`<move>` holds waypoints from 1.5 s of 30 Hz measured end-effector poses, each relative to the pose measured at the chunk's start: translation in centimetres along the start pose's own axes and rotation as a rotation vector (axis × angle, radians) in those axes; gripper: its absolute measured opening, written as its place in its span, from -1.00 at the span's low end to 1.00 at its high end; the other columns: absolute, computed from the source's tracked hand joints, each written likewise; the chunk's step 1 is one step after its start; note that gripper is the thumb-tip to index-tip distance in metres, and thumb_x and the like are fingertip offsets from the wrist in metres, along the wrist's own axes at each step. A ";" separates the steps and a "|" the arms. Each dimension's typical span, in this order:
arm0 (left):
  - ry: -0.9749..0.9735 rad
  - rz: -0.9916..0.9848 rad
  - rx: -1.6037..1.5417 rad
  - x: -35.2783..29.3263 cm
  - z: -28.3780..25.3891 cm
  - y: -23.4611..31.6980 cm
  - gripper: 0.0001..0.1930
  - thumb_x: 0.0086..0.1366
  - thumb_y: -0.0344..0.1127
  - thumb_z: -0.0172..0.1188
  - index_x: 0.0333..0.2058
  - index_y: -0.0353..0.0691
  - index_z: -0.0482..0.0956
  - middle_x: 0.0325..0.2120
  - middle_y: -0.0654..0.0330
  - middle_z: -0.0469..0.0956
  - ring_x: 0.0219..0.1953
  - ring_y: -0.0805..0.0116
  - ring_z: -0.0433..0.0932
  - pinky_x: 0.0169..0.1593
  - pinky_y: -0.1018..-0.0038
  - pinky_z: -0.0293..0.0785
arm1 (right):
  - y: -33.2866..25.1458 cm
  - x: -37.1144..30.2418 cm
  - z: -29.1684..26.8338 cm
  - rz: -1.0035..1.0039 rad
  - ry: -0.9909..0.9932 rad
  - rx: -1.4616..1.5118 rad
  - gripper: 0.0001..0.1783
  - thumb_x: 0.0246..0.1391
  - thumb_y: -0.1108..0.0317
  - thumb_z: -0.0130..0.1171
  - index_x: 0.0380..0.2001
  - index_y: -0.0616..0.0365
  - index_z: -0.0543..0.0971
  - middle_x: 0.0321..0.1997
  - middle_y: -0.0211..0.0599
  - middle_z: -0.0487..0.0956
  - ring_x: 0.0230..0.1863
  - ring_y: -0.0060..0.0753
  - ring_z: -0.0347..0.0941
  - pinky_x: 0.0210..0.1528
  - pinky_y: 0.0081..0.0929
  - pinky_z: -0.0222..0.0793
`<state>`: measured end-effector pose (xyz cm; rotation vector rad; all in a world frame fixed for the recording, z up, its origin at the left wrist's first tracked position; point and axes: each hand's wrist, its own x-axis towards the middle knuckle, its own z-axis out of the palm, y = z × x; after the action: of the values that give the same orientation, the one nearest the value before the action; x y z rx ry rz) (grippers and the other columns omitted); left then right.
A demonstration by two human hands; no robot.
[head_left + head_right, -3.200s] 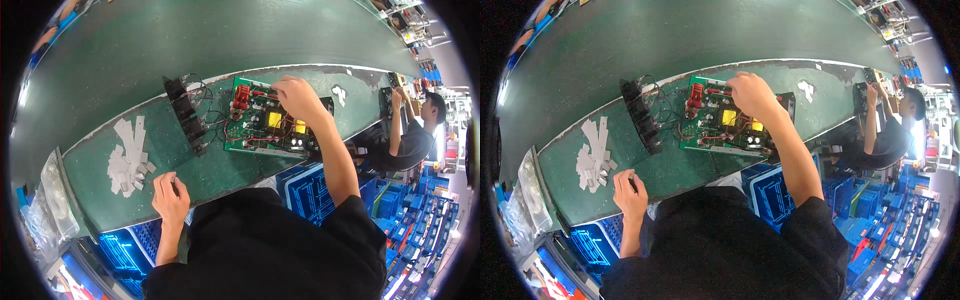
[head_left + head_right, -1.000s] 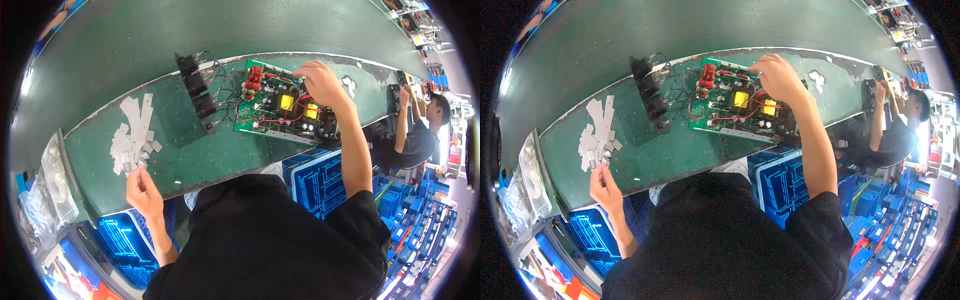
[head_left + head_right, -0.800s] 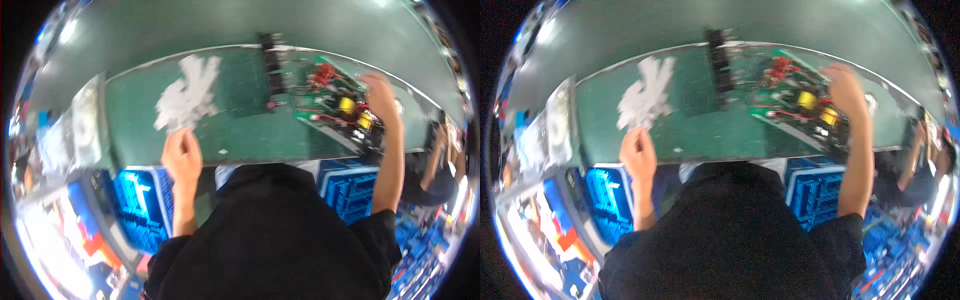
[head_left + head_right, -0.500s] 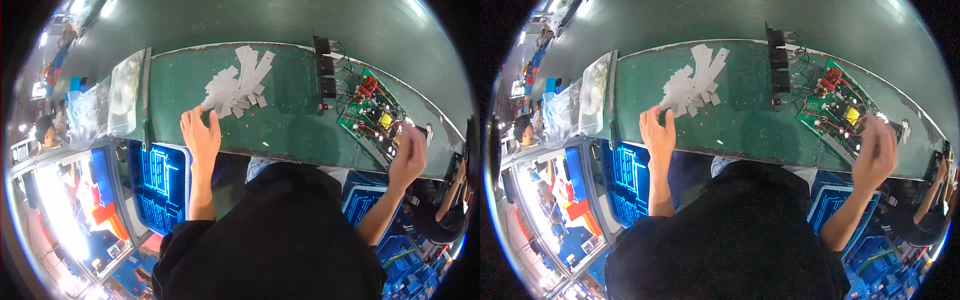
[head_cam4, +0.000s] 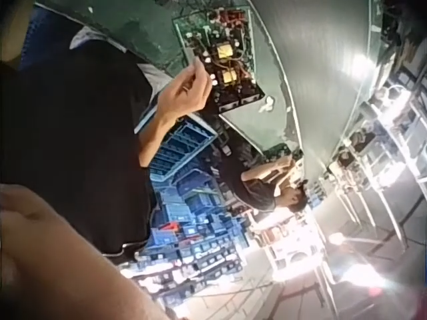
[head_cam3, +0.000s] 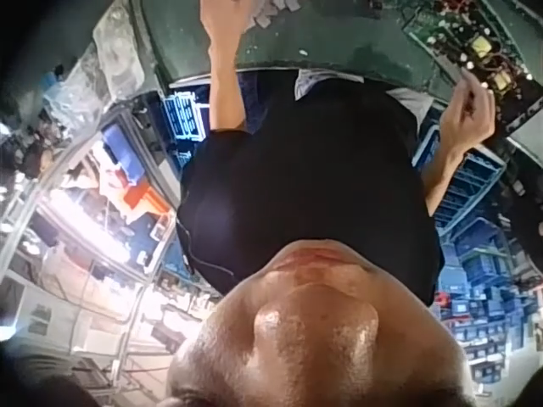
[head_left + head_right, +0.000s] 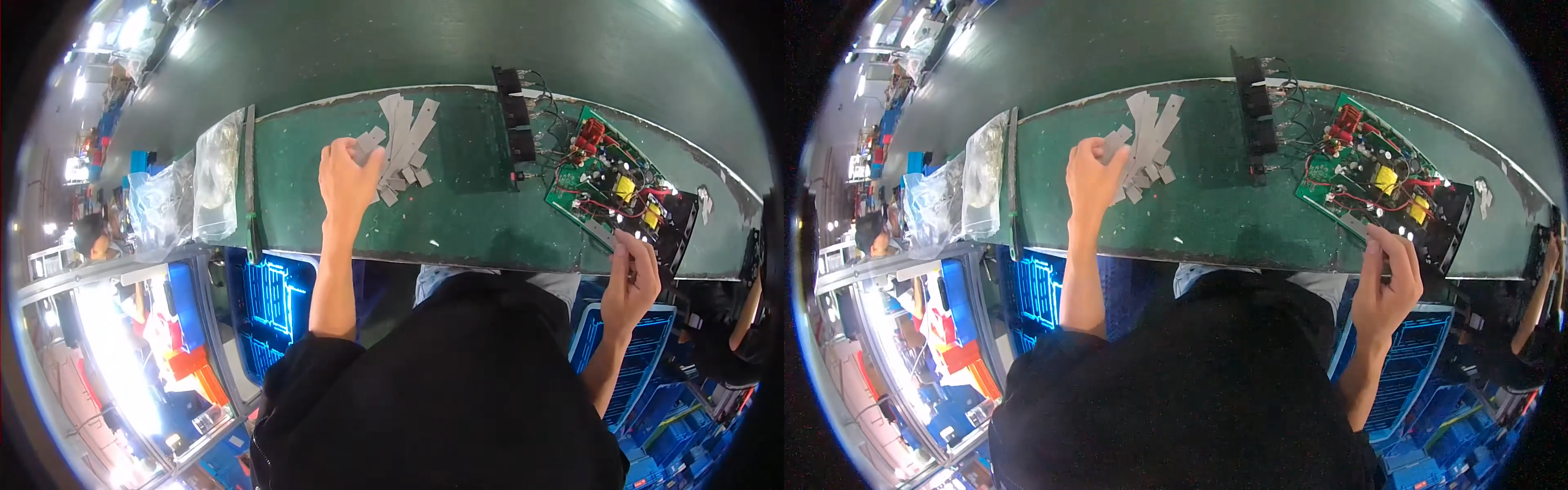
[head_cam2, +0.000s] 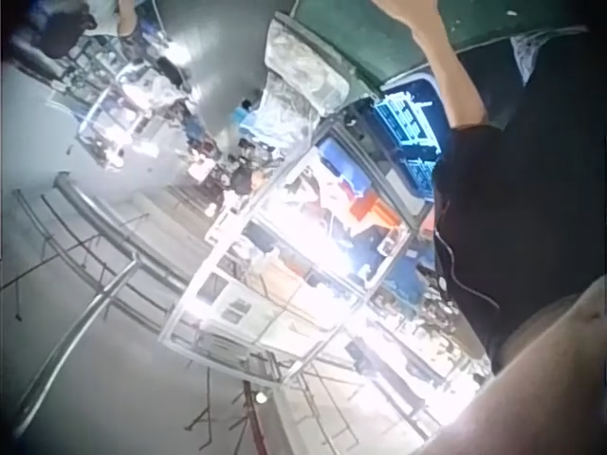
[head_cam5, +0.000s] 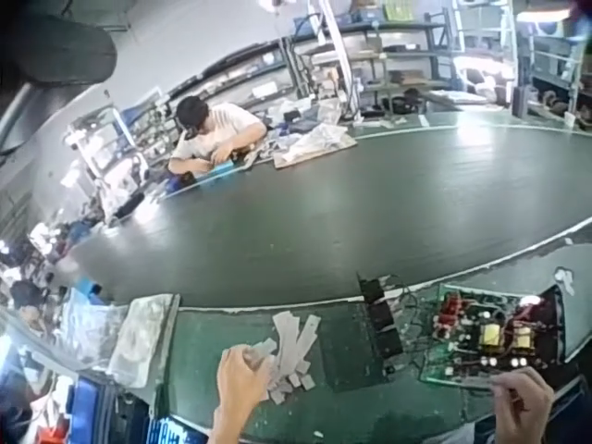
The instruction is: File edges of a plastic housing and assemble an electronic circuit board into the housing by connecting wires and components.
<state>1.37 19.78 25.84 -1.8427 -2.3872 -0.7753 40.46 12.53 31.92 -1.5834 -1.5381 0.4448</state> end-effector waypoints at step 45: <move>-0.216 -0.191 -0.346 1.9 -0.6 0.8 -0.64 0.21 -0.30 0.33 -0.09 -0.37 0.53 -0.24 0.04 0.57 -0.40 0.37 0.58 -0.25 0.45 0.49 | 0.5 -2.5 -0.2 -0.009 -0.153 0.129 -0.82 0.09 0.65 0.14 -0.24 0.25 0.62 -0.37 -0.17 0.57 -0.44 -0.32 0.52 -0.34 -0.52 0.42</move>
<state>1.40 21.46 27.24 -1.9198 -2.7430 -1.1236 40.52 10.19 30.87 -1.4704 -1.5963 0.6594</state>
